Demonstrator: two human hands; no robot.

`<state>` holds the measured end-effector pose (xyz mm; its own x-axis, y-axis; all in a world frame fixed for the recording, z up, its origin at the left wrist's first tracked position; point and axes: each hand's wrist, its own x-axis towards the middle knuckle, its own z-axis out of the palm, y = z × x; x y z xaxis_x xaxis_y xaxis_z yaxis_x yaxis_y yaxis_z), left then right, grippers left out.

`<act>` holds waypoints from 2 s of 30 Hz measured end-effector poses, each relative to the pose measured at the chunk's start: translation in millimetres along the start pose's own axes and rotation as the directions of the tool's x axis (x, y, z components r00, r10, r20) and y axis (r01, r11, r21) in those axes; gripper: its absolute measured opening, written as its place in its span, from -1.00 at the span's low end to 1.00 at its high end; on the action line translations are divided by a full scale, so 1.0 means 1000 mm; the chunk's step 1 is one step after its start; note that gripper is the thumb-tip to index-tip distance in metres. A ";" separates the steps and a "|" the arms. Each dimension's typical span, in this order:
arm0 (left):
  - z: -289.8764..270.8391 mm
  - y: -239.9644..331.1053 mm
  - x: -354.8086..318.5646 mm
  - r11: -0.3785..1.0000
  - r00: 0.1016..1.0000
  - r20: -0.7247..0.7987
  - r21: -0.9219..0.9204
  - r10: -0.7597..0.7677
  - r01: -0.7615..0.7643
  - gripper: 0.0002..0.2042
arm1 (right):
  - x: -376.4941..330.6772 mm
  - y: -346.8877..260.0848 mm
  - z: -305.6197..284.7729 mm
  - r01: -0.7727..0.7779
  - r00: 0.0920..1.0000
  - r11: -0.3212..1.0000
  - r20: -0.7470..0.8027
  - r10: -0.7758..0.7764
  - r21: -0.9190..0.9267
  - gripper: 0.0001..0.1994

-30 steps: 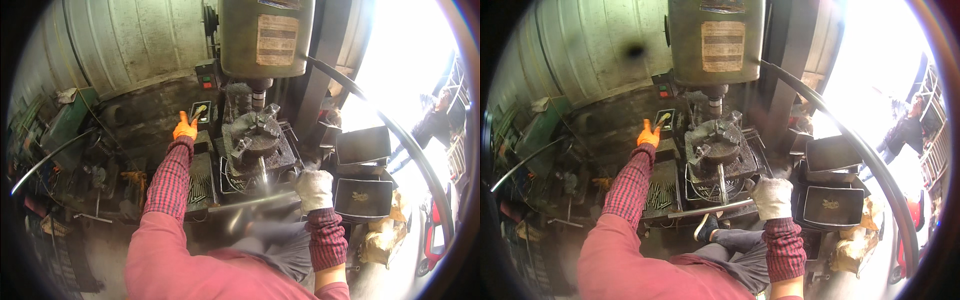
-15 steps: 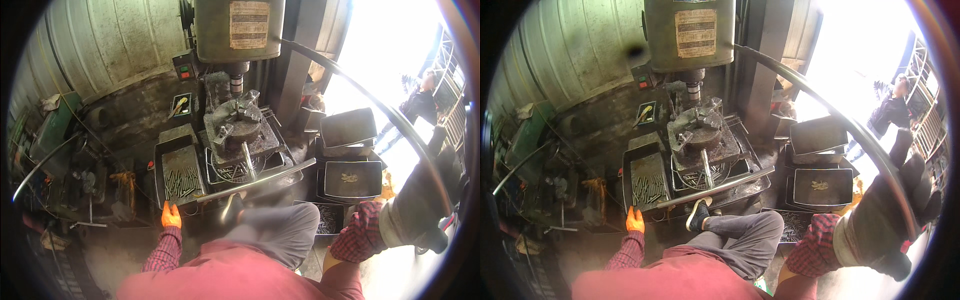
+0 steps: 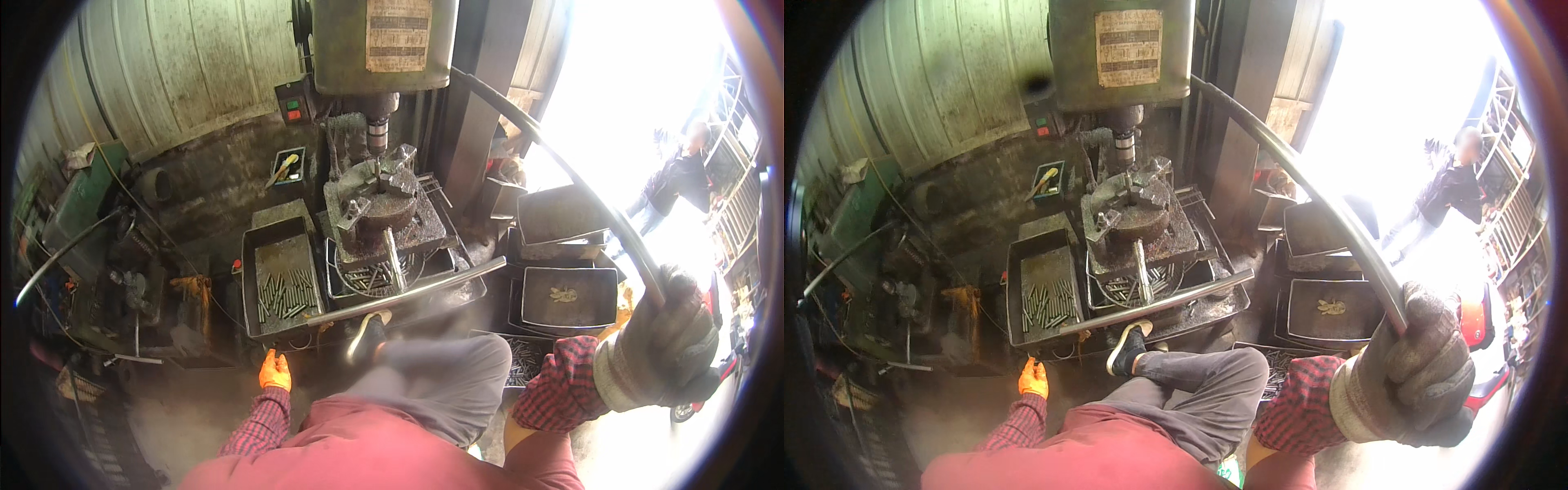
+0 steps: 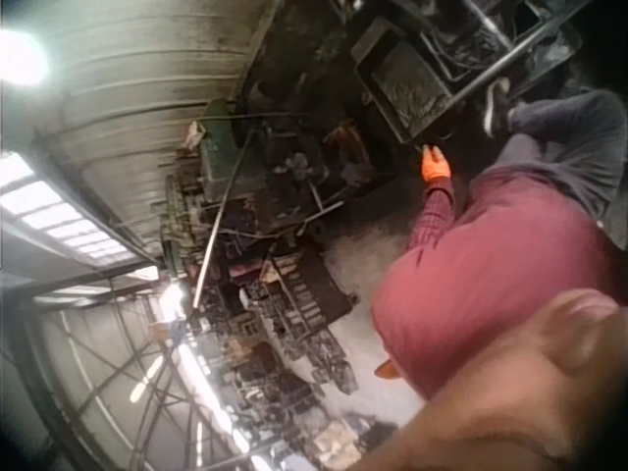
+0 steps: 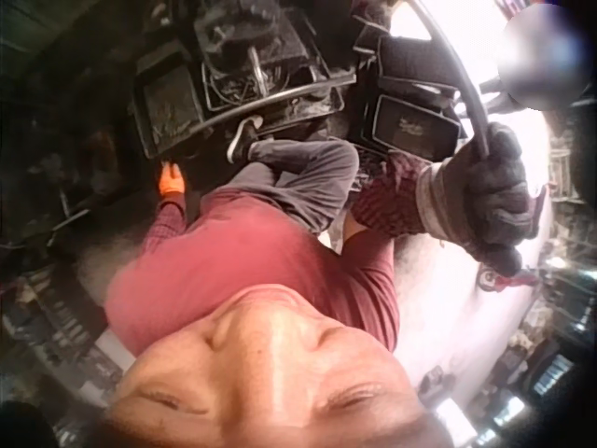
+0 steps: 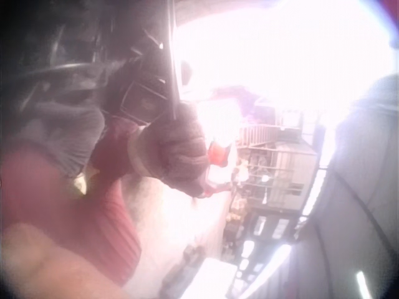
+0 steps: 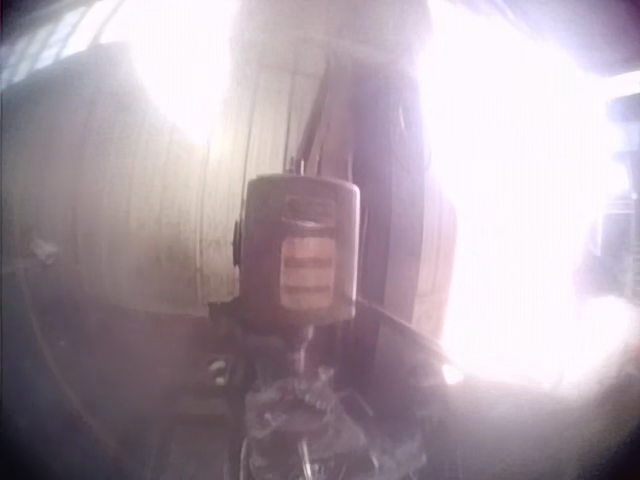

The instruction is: The person operates a drill press in a workshop, repeatedly loading small metal rods into the chuck, lowering the drill to cut them, and removing the cut pieces. The person uses a lever to control the drill and handles the metal rods with gloved hands.

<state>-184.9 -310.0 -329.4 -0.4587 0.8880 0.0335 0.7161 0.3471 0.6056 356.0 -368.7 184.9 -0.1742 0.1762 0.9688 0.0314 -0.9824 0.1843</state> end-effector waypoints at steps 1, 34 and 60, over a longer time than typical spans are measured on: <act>0.000 -0.001 -0.001 0.999 0.998 0.047 -0.003 -0.046 0.047 -0.52 | -0.001 -0.001 -0.001 -0.003 1.000 1.000 -0.002 0.003 -0.003 -0.51; -0.006 -0.075 -0.050 0.898 0.933 0.068 0.301 -0.355 0.320 -0.53 | -0.046 -0.017 -0.020 -0.025 0.995 1.000 -0.101 0.027 0.018 -0.62; -0.001 -0.061 -0.049 0.914 0.941 0.100 0.292 -0.322 0.282 -0.53 | -0.069 -0.018 -0.027 0.063 0.966 0.997 0.255 -0.049 -0.049 -0.55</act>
<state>-207.1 -375.4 -367.3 -0.6102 0.7542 -0.2427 0.6789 0.6556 0.3305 341.2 -364.5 110.2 0.0814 0.2339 0.9689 -0.0284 -0.9711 0.2368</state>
